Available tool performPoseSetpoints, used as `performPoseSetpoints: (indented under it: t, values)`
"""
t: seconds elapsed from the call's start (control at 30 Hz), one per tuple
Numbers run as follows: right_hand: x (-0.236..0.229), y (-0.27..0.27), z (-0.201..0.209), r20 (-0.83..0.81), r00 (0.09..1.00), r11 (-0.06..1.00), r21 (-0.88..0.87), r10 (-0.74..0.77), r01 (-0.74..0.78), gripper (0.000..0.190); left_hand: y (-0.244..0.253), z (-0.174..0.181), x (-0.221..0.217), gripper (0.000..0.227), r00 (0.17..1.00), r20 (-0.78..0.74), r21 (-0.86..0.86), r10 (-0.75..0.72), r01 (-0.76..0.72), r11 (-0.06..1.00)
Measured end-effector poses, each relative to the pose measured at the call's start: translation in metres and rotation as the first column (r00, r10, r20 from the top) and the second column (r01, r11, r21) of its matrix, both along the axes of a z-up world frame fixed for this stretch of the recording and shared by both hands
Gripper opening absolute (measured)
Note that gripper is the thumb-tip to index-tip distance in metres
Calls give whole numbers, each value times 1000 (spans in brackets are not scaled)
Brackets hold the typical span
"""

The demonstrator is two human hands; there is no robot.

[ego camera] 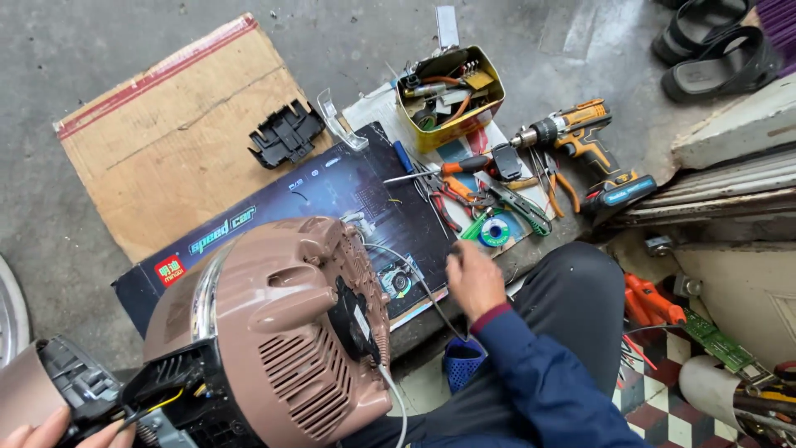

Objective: Repairing an electronic appliance by soldering internal wires and assembling the motor housing components.

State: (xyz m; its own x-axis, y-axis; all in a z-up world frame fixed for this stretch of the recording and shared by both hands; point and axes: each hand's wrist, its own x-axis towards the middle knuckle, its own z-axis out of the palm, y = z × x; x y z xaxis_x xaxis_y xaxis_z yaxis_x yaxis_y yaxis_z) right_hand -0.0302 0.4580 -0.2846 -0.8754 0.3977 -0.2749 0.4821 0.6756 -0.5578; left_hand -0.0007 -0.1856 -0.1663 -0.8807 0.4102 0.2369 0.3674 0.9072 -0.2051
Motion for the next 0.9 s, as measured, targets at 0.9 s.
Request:
performPoseSetpoints:
  t: [0.9]
  values:
    - [-8, 52, 105, -187, 915, 632, -770, -357, 90, 47, 260, 199, 7, 10, 957, -153, 651, 248, -91, 753]
